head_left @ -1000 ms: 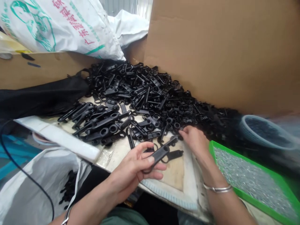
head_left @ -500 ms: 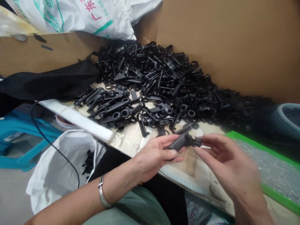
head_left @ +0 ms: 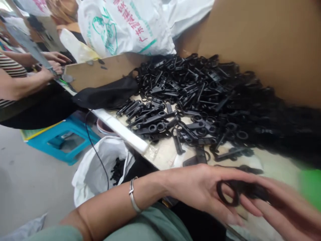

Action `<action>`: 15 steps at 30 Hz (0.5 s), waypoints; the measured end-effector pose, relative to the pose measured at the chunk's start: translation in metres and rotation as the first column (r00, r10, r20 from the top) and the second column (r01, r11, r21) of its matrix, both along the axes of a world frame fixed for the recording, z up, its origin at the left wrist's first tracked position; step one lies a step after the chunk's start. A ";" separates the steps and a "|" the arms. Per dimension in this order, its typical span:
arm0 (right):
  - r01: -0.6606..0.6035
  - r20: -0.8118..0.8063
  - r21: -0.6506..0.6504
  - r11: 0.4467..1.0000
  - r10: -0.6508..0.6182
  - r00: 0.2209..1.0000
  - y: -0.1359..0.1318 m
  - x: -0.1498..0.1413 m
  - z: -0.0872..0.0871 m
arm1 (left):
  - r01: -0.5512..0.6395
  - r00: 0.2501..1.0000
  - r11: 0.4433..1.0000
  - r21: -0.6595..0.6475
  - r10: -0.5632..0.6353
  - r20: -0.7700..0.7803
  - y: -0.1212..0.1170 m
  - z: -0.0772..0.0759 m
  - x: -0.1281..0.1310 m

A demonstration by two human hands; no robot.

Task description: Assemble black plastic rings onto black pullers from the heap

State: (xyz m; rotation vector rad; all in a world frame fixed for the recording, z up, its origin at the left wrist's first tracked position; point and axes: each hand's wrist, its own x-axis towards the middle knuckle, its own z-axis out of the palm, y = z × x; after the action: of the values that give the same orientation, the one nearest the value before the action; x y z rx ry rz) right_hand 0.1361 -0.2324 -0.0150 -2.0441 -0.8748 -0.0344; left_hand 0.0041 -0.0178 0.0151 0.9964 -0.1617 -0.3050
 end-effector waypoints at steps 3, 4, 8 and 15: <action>-0.014 -0.067 -0.005 1.000 0.014 0.998 0.008 -0.013 0.014 | -0.116 0.987 0.960 0.255 0.084 0.134 0.001 0.001 0.000; -0.011 -0.081 0.010 1.000 0.012 0.997 0.011 -0.017 0.019 | -0.188 0.973 0.911 0.366 0.124 0.193 0.000 0.000 0.001; 0.188 -0.203 0.061 0.980 -0.173 0.964 0.007 -0.027 0.020 | -0.385 0.923 0.683 0.621 0.277 0.267 -0.002 -0.004 0.006; 0.318 -0.296 0.085 0.944 -0.280 0.913 -0.006 -0.031 0.004 | -0.397 0.902 0.884 0.246 0.426 -0.072 -0.010 -0.003 0.012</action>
State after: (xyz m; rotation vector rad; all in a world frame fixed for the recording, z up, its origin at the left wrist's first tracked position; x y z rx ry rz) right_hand 0.1051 -0.2386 -0.0106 -1.9808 -0.3680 0.0285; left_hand 0.0160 -0.0281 0.0124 1.2057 0.2053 0.0093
